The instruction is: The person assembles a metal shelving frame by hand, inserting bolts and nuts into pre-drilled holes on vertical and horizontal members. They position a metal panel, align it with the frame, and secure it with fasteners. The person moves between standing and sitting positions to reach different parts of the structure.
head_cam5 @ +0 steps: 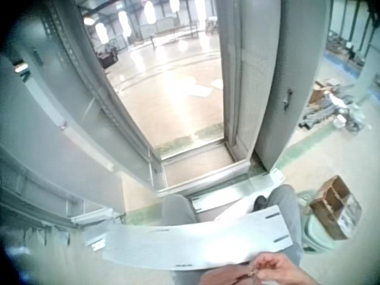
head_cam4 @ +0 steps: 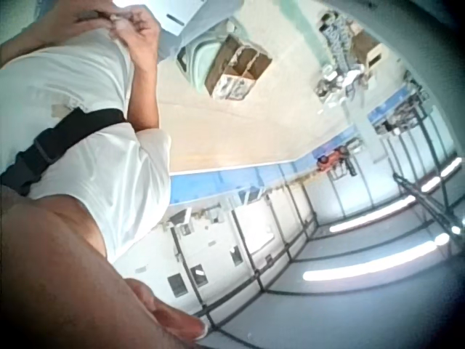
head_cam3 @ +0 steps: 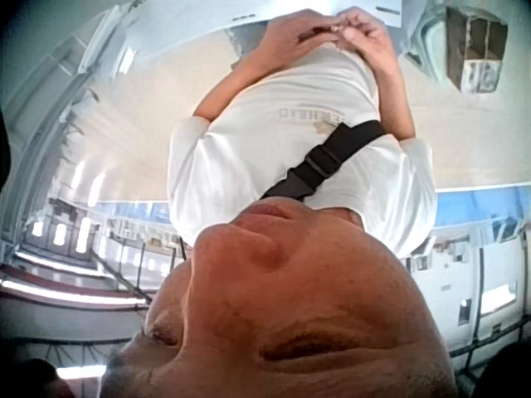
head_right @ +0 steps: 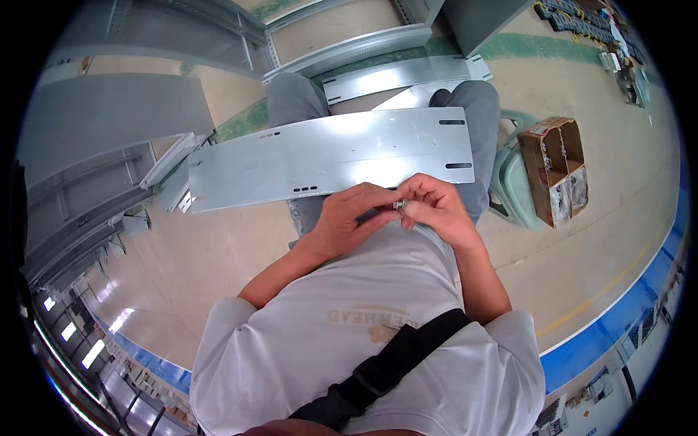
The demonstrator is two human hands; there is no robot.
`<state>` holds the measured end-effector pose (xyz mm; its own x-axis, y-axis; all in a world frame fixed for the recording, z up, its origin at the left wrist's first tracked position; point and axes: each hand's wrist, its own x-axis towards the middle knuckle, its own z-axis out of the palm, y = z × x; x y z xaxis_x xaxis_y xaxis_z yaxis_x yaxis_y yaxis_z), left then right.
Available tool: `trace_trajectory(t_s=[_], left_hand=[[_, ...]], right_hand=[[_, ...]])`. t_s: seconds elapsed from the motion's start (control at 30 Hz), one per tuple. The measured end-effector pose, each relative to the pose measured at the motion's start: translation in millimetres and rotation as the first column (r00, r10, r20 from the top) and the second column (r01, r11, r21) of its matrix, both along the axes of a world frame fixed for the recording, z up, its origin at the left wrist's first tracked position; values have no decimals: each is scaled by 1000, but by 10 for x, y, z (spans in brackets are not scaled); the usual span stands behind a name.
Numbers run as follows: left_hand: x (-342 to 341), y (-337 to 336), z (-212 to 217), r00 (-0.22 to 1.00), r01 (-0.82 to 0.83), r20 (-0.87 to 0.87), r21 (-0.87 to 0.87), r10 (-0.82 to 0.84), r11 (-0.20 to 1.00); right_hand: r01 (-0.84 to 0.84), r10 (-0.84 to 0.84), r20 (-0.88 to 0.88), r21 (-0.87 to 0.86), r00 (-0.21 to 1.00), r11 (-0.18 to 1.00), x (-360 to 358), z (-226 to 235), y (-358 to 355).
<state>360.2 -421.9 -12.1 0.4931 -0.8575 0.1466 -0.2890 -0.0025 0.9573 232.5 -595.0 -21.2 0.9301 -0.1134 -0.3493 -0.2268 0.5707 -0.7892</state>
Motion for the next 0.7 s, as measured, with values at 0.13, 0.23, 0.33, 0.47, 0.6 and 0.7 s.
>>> trace_trajectory(t_s=[0.13, 0.23, 0.33, 0.47, 0.6, 0.7], left_hand=[[-10, 10, -3, 999, -32, 17, -6, 32, 999], [10, 2, 26, 999, -13, 51, 3, 12, 1000], [10, -6, 15, 997, -25, 73, 10, 24, 1000], [12, 7, -27, 997, -37, 69, 14, 35, 999], [21, 15, -11, 997, -63, 41, -2, 63, 998], [7, 26, -10, 995, -101, -20, -10, 101, 995]], right_hand=[[-66, 56, -95, -114, 994, 991, -25, -31, 2], [-113, 94, -140, -130, 986, 985, -62, -50, -11], [-70, 53, -105, -158, 993, 985, -43, -22, -13], [-56, 46, -80, -121, 996, 991, -9, 34, -21], [-5, 3, -24, -70, 1000, 998, 42, 64, 3], [18, -18, 0, -27, 1000, 999, 92, 119, 62]])
